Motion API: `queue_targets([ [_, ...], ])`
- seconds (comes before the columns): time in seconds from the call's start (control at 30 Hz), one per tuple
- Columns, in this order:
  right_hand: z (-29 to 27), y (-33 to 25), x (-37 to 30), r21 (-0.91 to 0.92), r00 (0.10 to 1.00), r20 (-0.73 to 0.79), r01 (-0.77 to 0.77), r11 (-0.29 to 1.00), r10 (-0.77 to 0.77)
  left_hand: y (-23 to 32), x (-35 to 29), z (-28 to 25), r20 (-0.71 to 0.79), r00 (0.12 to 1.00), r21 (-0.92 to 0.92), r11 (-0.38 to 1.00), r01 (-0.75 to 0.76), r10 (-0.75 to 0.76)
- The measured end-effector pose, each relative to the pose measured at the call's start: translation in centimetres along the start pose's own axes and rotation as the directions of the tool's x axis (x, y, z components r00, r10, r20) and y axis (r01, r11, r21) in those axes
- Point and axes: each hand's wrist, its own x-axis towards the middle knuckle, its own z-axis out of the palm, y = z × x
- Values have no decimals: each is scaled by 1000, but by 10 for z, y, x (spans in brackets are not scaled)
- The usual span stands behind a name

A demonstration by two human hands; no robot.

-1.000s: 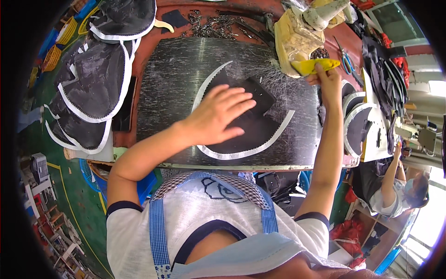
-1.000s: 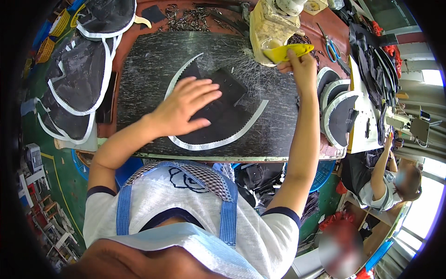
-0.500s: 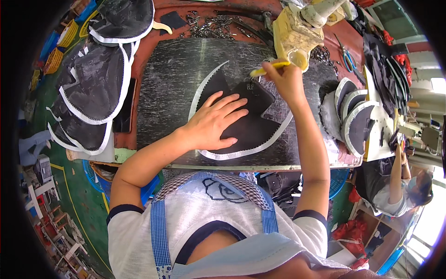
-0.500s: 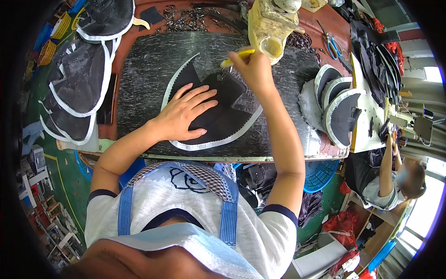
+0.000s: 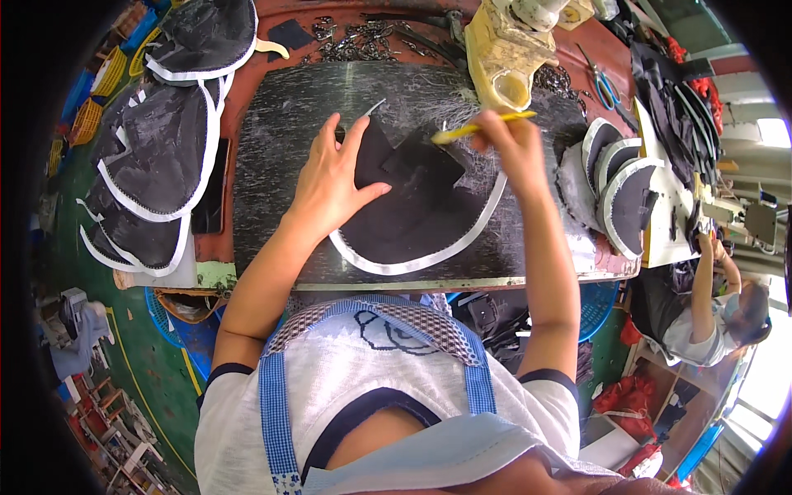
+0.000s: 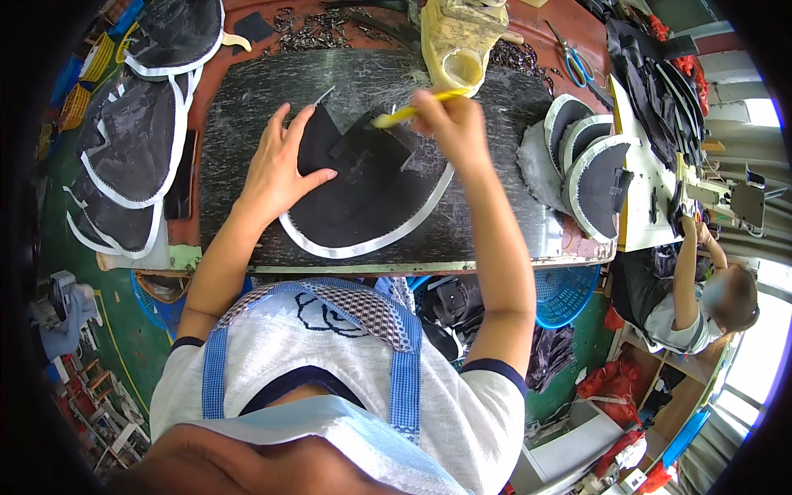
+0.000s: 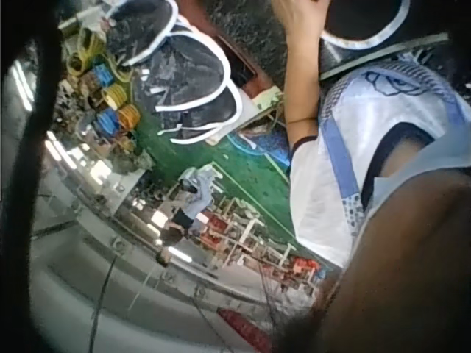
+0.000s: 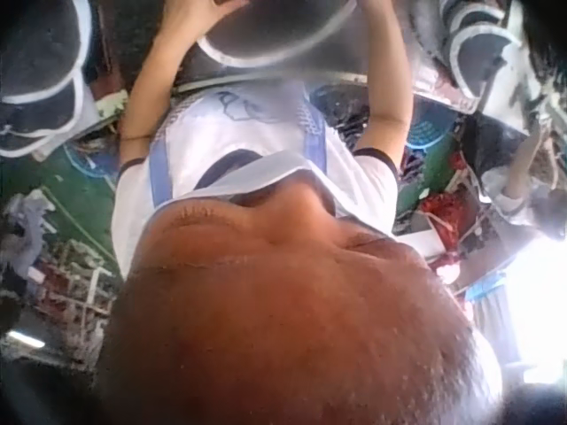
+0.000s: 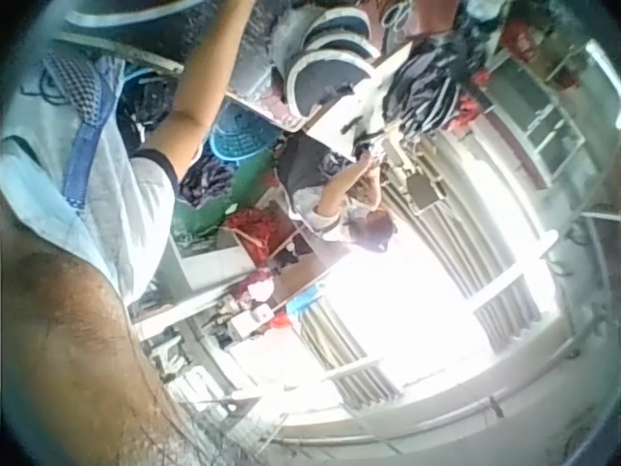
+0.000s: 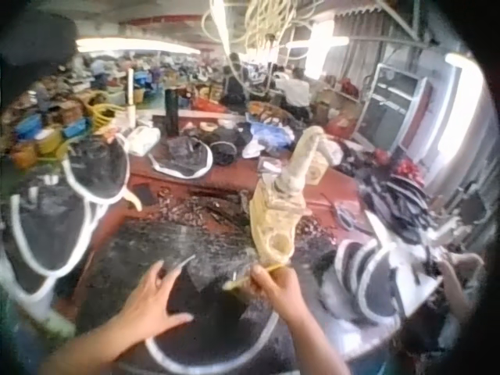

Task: Apply adhesive to the edges of shoe upper components using a handheld yellow brush.

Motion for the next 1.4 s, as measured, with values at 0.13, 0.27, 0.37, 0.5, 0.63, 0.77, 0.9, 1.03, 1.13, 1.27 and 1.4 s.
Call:
queue_targets([
  [0.13, 17, 17, 6, -70, 987, 156, 56, 996, -44, 0, 13, -7, 196, 969, -249, 948, 198, -151],
  [0.27, -31, 38, -7, -318, 985, 165, 2, 948, 54, -14, 6, -2, 196, 980, -461, 884, 77, 17],
  [0.37, -59, 8, 4, -109, 988, -148, 19, 994, -35, 7, -8, -26, 128, 987, -841, 537, 58, 93],
  [0.5, -68, 2, 54, -408, 938, -206, 175, 896, -277, 14, -14, -40, -53, 996, -854, 520, -10, -69],
  [0.63, -75, 19, 83, -702, 937, -123, 152, 696, -328, -13, -5, -11, -182, 983, -421, 906, -47, -33],
  [0.77, -74, 19, 48, -79, 989, -142, 34, 996, -45, -14, -21, 2, -107, 992, -277, 960, 29, -60],
  [0.9, -8, 29, -6, -195, 972, 235, 40, 980, 8, -10, -25, 6, -97, 993, -234, 971, 47, -72],
  [1.03, -16, 28, 7, -373, 956, -60, 245, 895, -287, -10, -26, 9, -71, 995, -216, 975, 54, -71],
  [1.13, 3, 39, -39, -347, 803, 191, 593, 727, -564, -14, -24, 8, -50, 995, -237, 969, 69, -83],
  [1.27, 9, 46, -50, -310, 976, 45, 215, 926, -211, -17, -22, 4, 10, 996, -267, 960, 88, -88],
  [1.4, -34, 24, 22, -364, 822, -336, 337, 868, -460, -23, -19, -2, -39, 999, -286, 958, -9, -2],
])
